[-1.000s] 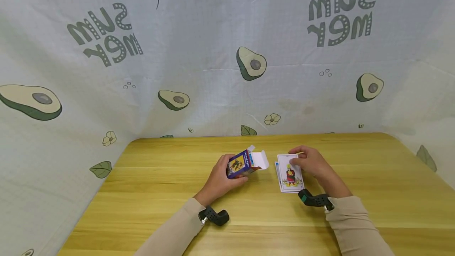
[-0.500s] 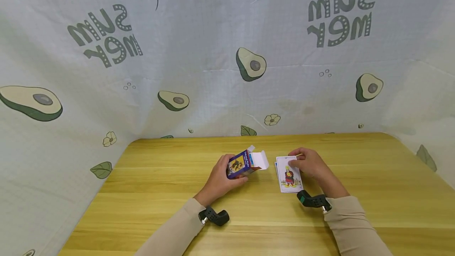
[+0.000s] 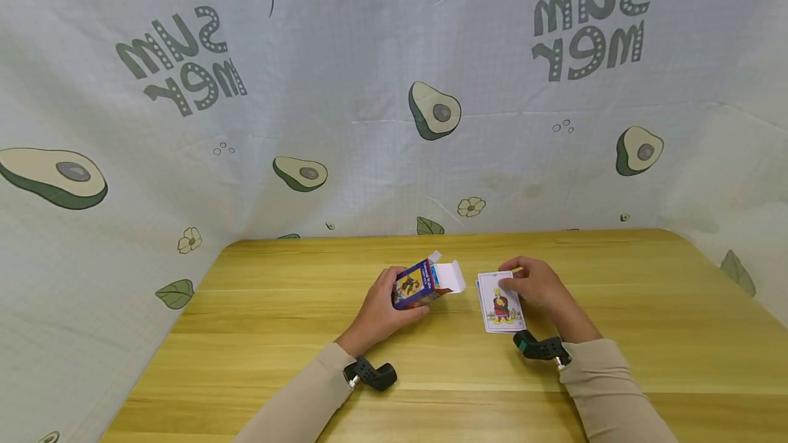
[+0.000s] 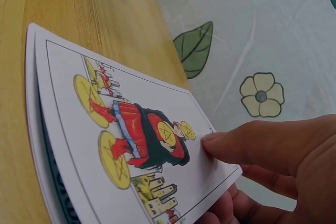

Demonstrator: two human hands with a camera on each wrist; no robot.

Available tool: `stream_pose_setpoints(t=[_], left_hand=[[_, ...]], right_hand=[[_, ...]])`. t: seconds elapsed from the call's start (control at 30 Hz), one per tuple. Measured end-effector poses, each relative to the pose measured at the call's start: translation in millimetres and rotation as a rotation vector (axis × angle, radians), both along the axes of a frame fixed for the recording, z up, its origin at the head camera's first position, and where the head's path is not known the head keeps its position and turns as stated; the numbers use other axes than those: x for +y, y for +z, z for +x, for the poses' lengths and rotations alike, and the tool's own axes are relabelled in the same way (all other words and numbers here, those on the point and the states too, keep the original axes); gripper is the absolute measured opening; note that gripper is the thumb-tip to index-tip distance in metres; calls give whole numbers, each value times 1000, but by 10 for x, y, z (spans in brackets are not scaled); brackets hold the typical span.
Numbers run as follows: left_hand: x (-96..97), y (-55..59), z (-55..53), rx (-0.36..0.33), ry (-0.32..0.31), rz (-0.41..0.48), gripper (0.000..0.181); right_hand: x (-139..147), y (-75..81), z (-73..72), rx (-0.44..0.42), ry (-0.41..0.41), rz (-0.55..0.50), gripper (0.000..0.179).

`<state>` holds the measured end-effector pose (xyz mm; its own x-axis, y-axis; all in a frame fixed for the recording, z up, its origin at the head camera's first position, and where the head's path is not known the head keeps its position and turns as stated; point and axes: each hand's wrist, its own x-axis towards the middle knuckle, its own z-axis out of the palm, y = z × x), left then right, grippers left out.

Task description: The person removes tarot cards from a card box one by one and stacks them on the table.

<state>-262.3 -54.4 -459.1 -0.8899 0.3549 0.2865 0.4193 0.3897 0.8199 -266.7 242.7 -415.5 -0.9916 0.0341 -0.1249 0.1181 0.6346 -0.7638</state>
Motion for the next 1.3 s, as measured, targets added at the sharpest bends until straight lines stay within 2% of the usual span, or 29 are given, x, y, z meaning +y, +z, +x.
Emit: stream_pose_setpoints(t=[0.37,0.67,1.3], left_hand=[[2,5,6,-4,0,-2,68],[5,11,-11,-8,-7,-4,69],[2,-20,-25,9,5,-22,69]], right_hand=[[-2,-38,7,-5,-12,19,35],[-19,-43,0,-18,-12,73,35],[-55,-67,6,13,2,140,32]])
